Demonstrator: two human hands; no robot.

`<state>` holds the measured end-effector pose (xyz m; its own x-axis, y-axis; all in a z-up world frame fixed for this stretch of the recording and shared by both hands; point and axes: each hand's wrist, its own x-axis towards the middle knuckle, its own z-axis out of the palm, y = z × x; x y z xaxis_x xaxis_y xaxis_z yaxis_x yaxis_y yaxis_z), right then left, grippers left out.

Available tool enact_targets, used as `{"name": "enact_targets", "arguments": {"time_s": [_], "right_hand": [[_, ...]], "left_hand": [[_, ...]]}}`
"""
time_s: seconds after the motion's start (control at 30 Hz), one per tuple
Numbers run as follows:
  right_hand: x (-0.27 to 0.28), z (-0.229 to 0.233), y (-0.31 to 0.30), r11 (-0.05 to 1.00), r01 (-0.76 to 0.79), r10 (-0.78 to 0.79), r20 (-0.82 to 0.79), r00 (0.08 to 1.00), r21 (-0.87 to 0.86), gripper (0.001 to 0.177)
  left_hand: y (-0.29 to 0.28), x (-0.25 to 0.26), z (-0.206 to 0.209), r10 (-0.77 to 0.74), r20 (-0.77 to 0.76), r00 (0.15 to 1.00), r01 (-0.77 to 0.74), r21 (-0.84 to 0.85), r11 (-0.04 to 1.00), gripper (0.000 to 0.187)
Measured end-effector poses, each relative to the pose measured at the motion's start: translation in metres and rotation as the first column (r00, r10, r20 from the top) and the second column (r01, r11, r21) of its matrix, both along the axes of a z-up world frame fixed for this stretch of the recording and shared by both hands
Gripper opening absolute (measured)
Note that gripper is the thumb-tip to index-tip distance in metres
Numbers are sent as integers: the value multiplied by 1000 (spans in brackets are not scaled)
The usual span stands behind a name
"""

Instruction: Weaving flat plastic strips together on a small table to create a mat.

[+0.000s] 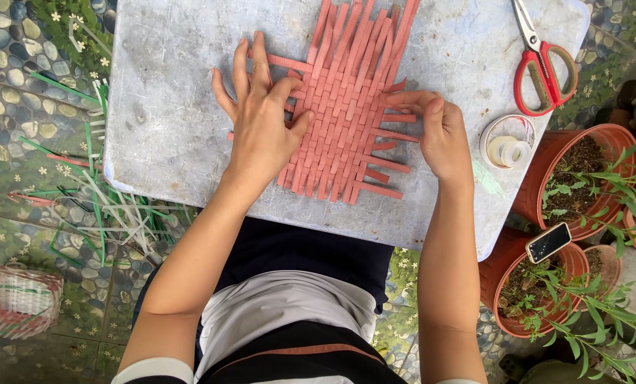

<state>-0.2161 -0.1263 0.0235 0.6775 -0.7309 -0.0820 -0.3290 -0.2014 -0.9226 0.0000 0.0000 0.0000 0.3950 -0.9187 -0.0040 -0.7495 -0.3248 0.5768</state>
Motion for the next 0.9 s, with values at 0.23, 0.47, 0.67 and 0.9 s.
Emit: {"name": "enact_targets", "arguments": {"time_s": [0.23,0.47,0.67,0.9], "right_hand": [[-19,-21,12,973,206,-220,130,967,108,102],[-63,-32,64,806,576,-587,309,748,137,63],[-36,-1,90,874,368,-436,181,881,316,56],[-33,4,89,895,254,-292,52,955,368,75]], "left_hand": [[25,2,17,-47,204,978,100,-257,961,18],[82,14,28,-66,-295,953,-69,-426,902,38],[81,11,20,-134,-429,893,18,-265,964,64],[71,10,24,-165,-416,894,70,-232,970,64]]}}
